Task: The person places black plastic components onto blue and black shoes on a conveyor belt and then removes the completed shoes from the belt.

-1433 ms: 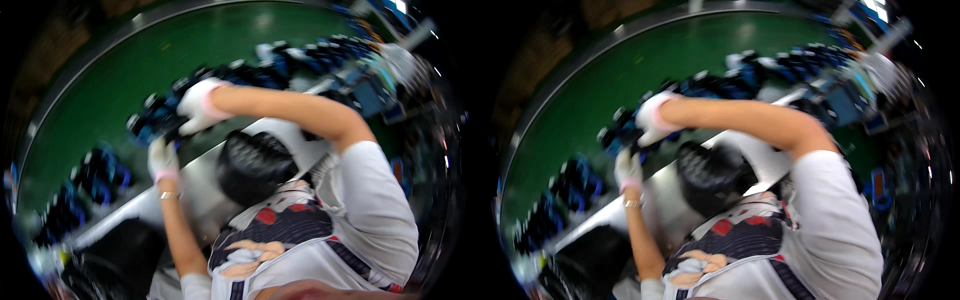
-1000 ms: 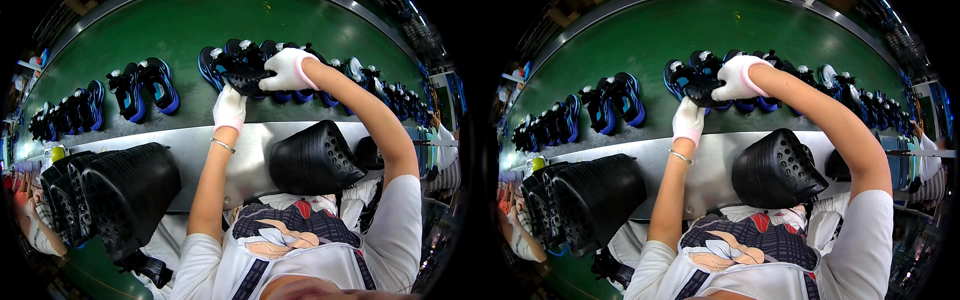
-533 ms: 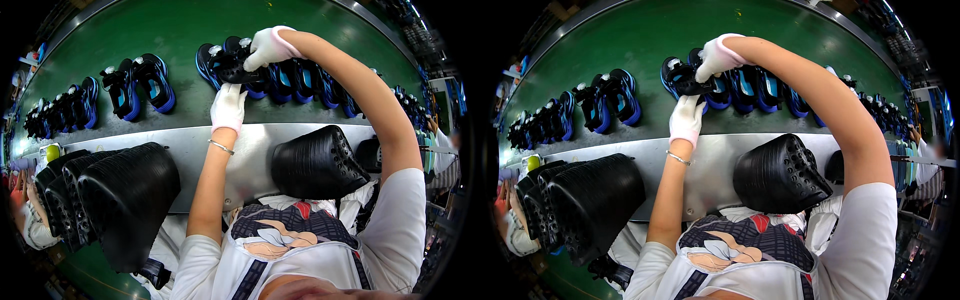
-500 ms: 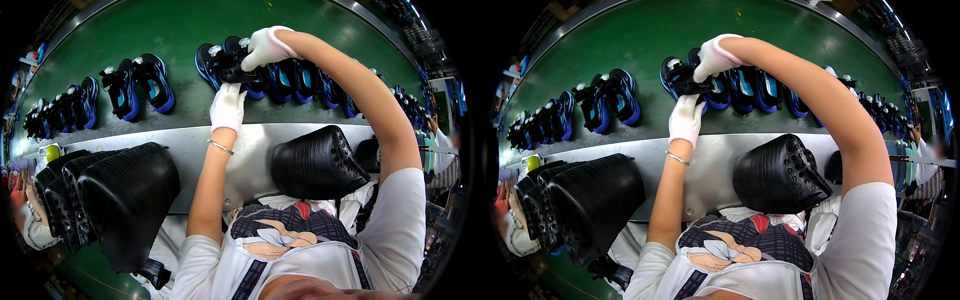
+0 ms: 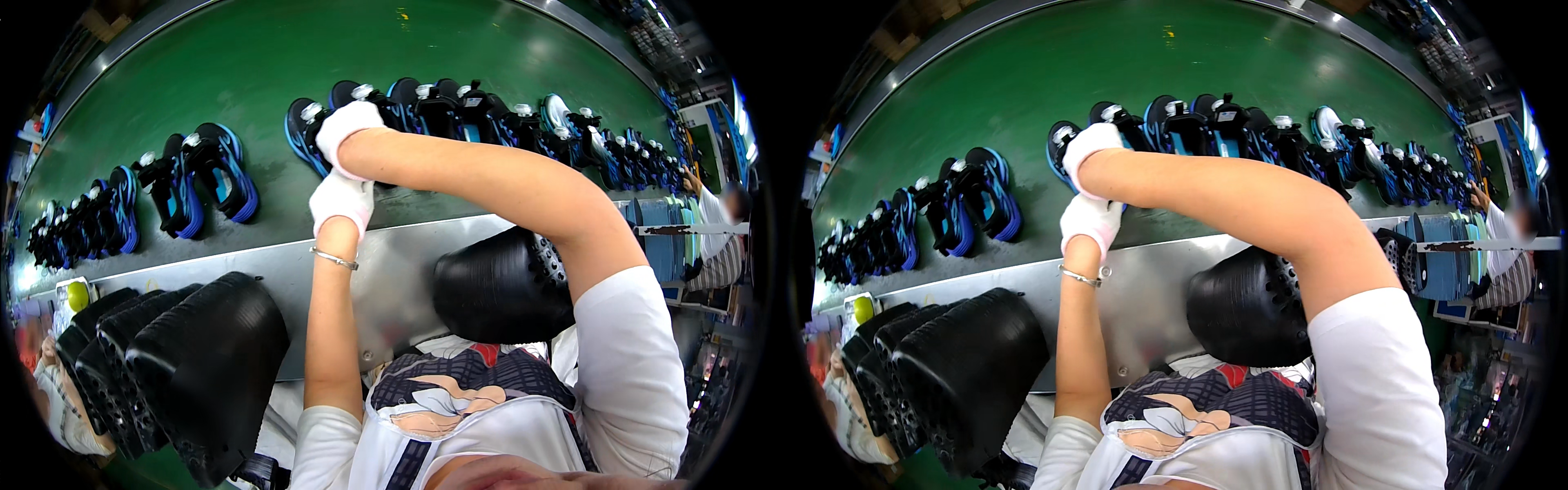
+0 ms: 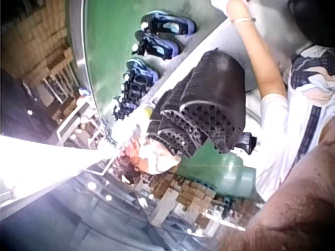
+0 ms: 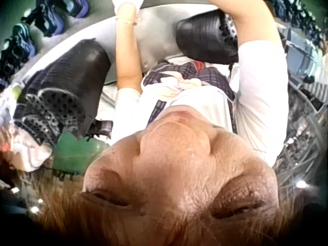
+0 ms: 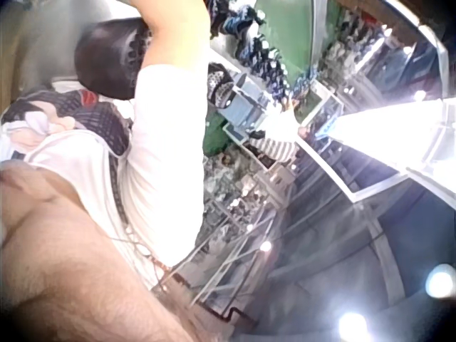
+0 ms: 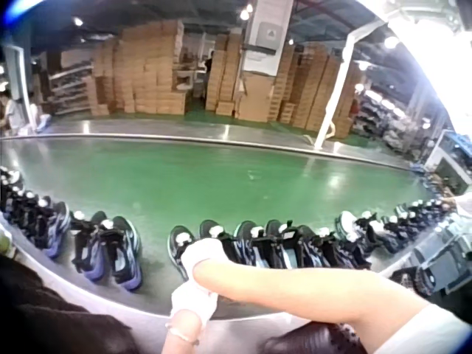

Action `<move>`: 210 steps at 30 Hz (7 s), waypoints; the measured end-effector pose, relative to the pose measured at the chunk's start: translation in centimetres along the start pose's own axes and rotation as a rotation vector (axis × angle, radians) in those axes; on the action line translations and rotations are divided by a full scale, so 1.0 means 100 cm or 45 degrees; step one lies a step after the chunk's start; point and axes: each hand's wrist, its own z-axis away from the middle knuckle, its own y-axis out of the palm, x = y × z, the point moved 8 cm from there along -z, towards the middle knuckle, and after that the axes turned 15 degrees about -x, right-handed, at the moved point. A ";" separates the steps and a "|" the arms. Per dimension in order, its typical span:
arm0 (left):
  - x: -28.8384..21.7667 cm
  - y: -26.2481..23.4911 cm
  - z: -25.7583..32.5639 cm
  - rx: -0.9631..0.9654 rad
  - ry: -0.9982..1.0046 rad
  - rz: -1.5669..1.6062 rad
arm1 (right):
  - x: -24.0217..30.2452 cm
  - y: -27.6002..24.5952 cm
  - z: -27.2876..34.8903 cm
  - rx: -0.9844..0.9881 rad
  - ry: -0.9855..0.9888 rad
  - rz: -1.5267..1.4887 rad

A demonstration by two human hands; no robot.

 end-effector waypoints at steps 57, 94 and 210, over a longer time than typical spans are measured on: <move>-0.007 -0.011 -0.030 -0.443 0.251 -0.289 | -0.303 0.033 0.567 -0.945 1.548 -0.353; -0.121 -0.066 0.039 -0.065 0.310 0.961 | -0.244 -0.066 0.437 -1.071 0.578 -0.577; 0.012 -0.066 -0.011 -0.235 0.136 -0.378 | -0.106 -0.093 0.132 -0.304 -0.028 -0.302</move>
